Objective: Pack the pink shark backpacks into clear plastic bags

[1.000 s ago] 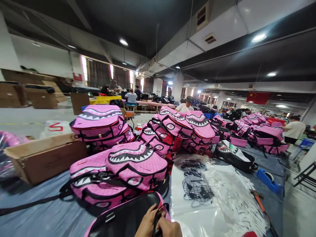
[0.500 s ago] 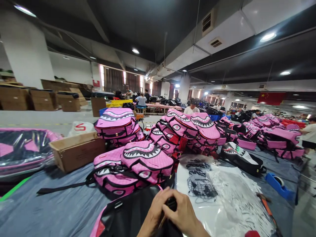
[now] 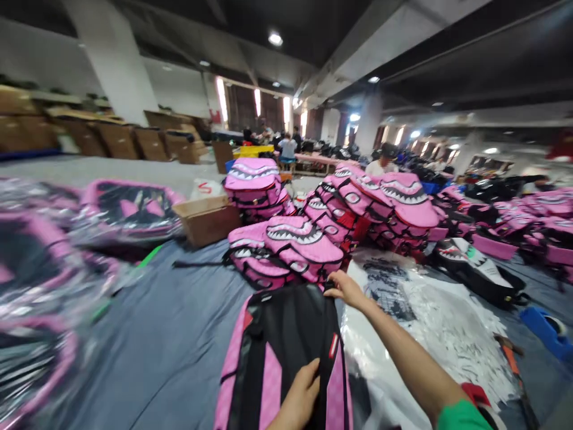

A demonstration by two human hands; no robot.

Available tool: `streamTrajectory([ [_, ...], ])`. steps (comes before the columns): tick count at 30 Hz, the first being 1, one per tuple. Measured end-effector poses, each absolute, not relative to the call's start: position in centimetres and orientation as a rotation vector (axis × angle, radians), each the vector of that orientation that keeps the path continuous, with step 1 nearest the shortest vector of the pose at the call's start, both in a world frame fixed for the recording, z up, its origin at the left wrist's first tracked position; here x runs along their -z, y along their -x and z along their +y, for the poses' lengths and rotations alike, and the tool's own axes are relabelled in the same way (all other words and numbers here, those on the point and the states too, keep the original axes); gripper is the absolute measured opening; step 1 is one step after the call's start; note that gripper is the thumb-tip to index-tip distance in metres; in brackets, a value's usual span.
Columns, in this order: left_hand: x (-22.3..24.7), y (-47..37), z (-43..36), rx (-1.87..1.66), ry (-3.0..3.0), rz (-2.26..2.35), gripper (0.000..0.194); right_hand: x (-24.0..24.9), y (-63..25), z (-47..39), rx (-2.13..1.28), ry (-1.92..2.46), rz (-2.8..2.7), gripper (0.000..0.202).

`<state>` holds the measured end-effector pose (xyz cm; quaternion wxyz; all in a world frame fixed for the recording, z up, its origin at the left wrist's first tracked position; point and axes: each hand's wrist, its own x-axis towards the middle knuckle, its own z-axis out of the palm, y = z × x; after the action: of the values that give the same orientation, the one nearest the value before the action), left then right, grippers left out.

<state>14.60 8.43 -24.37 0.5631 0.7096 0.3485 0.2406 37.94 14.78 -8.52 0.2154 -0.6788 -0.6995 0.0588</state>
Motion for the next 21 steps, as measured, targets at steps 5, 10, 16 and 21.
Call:
streamTrajectory([
  [5,24.3,-12.4,5.2,-0.453,-1.716,0.936,0.042,14.4,-36.8,19.9,-0.281,1.87,-2.111,0.034],
  [10,20.0,-9.5,13.8,-0.341,-1.928,1.044,0.053,19.0,-37.5,22.9,-0.321,1.808,-2.166,0.059],
  [16,22.7,-9.7,29.1,-0.84,-2.34,1.662,0.073,23.3,-38.9,24.3,-0.485,1.607,-2.182,0.073],
  [21,27.3,-10.8,28.7,-0.969,-2.507,1.446,0.048,26.6,-37.2,21.4,-0.144,1.486,-2.029,0.056],
])
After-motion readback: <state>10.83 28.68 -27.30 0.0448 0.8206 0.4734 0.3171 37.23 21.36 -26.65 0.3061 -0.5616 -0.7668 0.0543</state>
